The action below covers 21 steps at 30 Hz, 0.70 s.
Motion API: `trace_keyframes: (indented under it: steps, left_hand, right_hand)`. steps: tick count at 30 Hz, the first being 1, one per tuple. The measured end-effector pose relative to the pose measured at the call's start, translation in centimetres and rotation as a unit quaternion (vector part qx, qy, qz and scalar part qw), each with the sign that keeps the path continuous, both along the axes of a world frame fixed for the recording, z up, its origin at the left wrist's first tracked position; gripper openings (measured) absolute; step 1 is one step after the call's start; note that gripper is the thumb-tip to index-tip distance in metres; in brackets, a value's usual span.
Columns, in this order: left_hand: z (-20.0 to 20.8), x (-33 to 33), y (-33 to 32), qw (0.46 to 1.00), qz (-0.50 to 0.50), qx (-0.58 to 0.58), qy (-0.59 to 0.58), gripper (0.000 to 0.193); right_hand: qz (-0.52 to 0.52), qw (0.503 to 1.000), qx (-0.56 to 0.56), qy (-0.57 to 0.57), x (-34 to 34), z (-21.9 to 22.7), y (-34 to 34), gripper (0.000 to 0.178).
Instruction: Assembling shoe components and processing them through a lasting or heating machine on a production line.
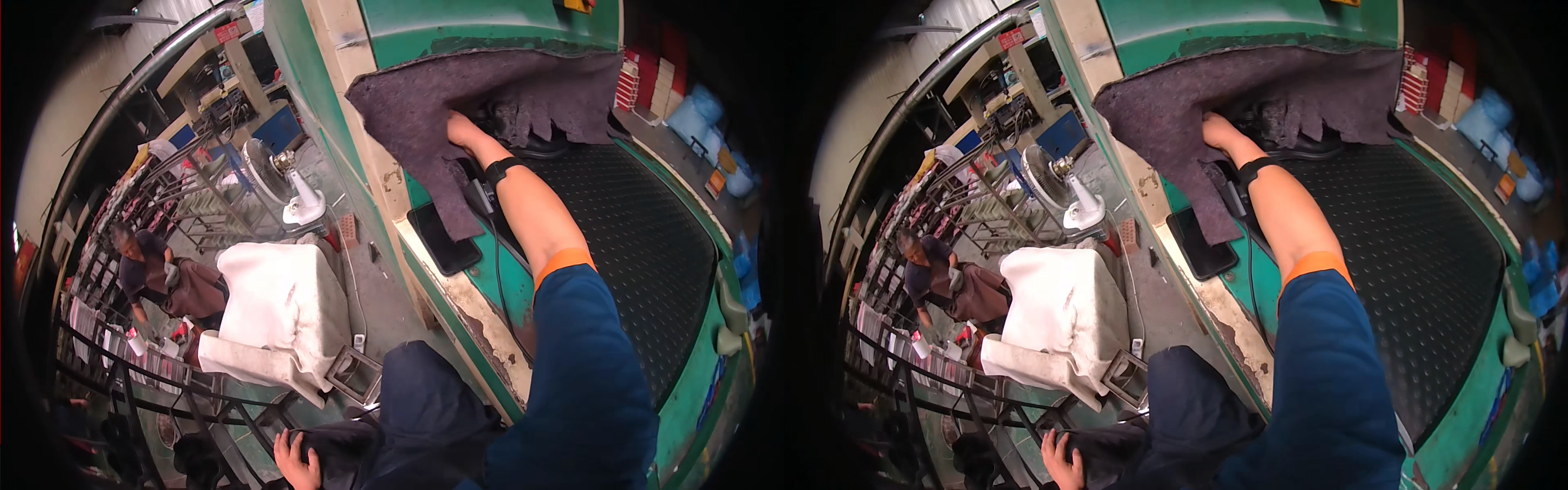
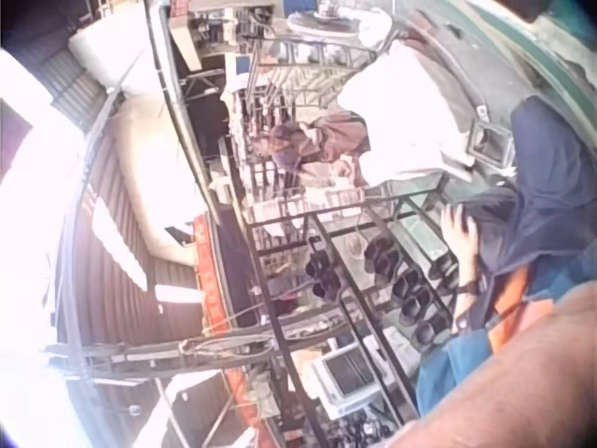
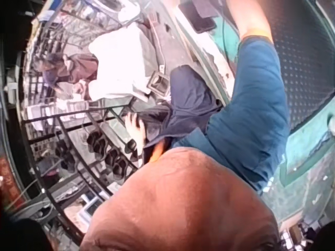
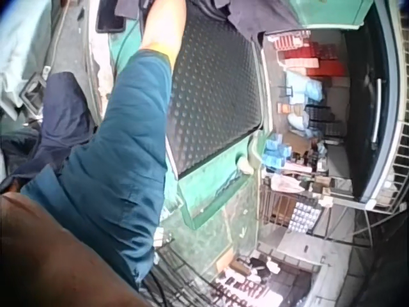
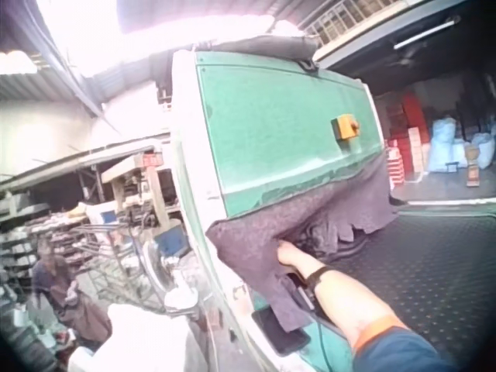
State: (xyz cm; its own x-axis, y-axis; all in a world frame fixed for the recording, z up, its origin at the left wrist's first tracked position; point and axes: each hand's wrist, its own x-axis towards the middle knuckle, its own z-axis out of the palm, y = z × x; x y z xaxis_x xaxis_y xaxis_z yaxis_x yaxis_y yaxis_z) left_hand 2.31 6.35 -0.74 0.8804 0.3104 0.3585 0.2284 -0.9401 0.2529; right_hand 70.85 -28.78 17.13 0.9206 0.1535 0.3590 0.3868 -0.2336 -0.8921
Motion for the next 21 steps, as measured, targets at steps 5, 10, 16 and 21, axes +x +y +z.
trace_keyframes:
  steps: [5, 10, 16, 21]
  left_hand:
    - [0.8, 1.7, -1.0, 1.000, 0.001, -0.027, 0.000, 0.038]
    - [-0.5, 1.6, -0.3, 0.998, 0.054, -0.016, 0.011, 0.041]
    - [0.7, 2.4, -0.5, 0.998, 0.036, -0.035, 0.032, 0.040]
    - [-0.3, 1.9, -1.2, 0.997, 0.053, -0.049, 0.014, 0.038]
  right_hand:
    - [-0.172, 0.908, -0.378, -0.064, 4.2, -0.9, -2.4, 0.053]
    - [-0.166, 0.816, -0.553, -0.024, 4.5, -2.0, -8.9, 0.057]
    - [-0.140, 0.602, -0.785, -0.039, 9.7, -4.0, -14.6, 0.037]
    - [-0.039, 0.730, -0.661, -0.169, 2.7, -1.8, -7.6, 0.049]
